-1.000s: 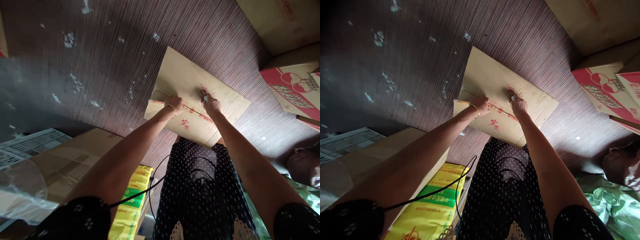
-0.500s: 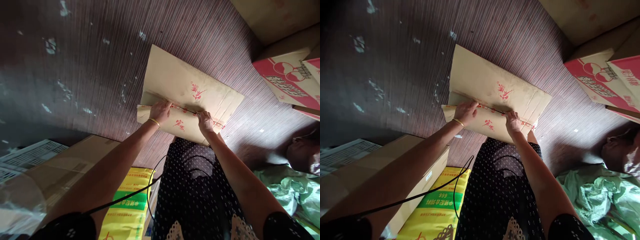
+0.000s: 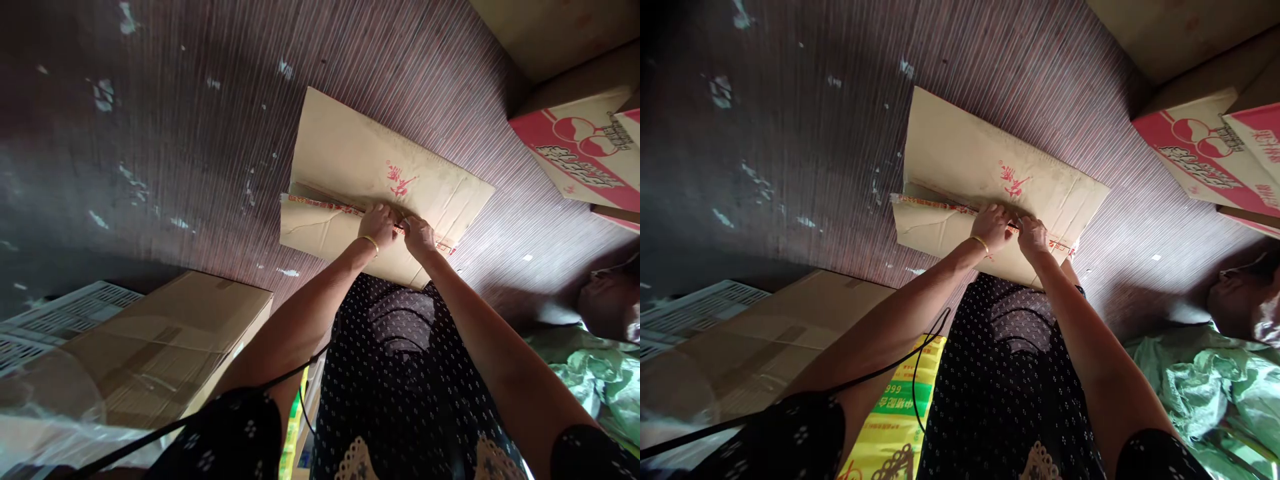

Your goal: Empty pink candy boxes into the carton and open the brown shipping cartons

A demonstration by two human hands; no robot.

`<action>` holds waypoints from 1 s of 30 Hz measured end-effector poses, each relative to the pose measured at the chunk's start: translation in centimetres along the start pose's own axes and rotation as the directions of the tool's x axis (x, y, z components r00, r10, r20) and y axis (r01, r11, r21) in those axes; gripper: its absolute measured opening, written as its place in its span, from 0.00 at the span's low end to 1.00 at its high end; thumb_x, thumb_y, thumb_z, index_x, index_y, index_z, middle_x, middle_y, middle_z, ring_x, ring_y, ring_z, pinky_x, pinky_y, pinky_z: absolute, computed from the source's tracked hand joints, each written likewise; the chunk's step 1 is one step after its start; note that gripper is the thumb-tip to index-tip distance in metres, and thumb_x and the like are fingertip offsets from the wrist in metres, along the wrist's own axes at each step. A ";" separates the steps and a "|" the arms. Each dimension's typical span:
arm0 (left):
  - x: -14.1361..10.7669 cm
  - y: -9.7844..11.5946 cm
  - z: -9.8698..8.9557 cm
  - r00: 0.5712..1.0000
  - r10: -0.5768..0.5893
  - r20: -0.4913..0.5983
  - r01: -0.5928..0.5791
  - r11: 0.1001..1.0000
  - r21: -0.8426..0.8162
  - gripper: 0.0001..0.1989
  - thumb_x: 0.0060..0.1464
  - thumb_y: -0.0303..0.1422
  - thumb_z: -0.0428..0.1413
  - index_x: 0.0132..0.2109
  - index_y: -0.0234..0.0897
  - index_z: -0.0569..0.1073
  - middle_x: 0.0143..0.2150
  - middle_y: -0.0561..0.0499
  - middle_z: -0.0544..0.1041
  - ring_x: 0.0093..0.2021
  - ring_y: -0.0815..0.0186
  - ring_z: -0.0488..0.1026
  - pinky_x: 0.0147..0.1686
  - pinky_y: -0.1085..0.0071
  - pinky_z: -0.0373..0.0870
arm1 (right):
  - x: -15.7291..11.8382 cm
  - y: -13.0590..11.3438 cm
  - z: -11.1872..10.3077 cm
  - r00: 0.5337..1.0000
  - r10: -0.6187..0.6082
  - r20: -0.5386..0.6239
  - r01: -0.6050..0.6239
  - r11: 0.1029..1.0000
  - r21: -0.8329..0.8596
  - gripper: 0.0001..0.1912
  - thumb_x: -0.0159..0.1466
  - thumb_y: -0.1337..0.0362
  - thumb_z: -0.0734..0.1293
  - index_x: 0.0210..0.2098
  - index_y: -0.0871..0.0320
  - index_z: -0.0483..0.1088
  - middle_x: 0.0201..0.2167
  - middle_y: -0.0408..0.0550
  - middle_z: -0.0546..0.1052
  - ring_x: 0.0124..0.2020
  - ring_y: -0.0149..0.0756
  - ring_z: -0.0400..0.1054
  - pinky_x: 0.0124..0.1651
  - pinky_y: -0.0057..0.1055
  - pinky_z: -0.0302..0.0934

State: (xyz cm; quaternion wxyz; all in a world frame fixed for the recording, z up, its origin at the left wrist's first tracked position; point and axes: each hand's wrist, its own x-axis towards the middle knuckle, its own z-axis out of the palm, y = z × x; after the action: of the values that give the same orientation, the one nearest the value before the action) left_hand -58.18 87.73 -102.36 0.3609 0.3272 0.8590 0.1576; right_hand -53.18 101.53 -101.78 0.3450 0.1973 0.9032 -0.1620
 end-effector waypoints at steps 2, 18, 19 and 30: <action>0.3 0.4 -0.3 0.999 -0.003 0.037 0.002 1.000 0.022 0.16 0.63 0.33 0.57 0.52 0.29 0.81 0.53 0.35 0.78 0.59 0.47 0.70 0.59 0.53 0.62 | 0.7 0.3 -0.7 0.999 0.038 0.024 -0.038 0.999 0.021 0.13 0.74 0.65 0.62 0.47 0.61 0.80 0.42 0.55 0.81 0.42 0.43 0.73 0.44 0.33 0.63; -19.6 6.1 0.7 0.967 -0.132 0.218 0.172 0.969 -0.178 0.20 0.62 0.43 0.63 0.56 0.38 0.79 0.55 0.36 0.77 0.58 0.45 0.73 0.55 0.50 0.68 | 2.6 0.7 -1.1 0.985 0.172 0.030 -0.174 0.944 0.280 0.10 0.71 0.66 0.63 0.42 0.58 0.77 0.41 0.50 0.82 0.46 0.42 0.76 0.52 0.34 0.67; -21.2 6.2 1.3 0.956 -0.135 0.262 0.199 0.951 -0.238 0.23 0.60 0.46 0.65 0.57 0.40 0.79 0.56 0.37 0.77 0.60 0.44 0.72 0.56 0.48 0.68 | 1.9 1.1 -1.1 0.982 0.183 0.052 -0.189 0.907 0.376 0.10 0.71 0.66 0.63 0.42 0.58 0.77 0.40 0.50 0.82 0.44 0.40 0.76 0.52 0.34 0.67; -17.7 2.0 6.6 0.590 -0.568 0.574 0.545 -0.244 -0.802 0.08 0.46 0.27 0.63 0.37 0.41 0.77 0.32 0.50 0.78 0.35 0.63 0.79 0.40 0.68 0.79 | -12.8 8.3 5.3 0.737 0.670 -0.090 -0.318 0.461 0.829 0.19 0.72 0.57 0.50 0.45 0.59 0.68 0.40 0.52 0.75 0.37 0.35 0.74 0.38 0.31 0.70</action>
State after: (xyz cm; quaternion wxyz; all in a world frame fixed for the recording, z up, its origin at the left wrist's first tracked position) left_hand -43.22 77.44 -96.72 0.4967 -0.4222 0.5774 0.4915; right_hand -37.56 103.31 -98.04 0.0631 0.6129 0.6928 -0.3748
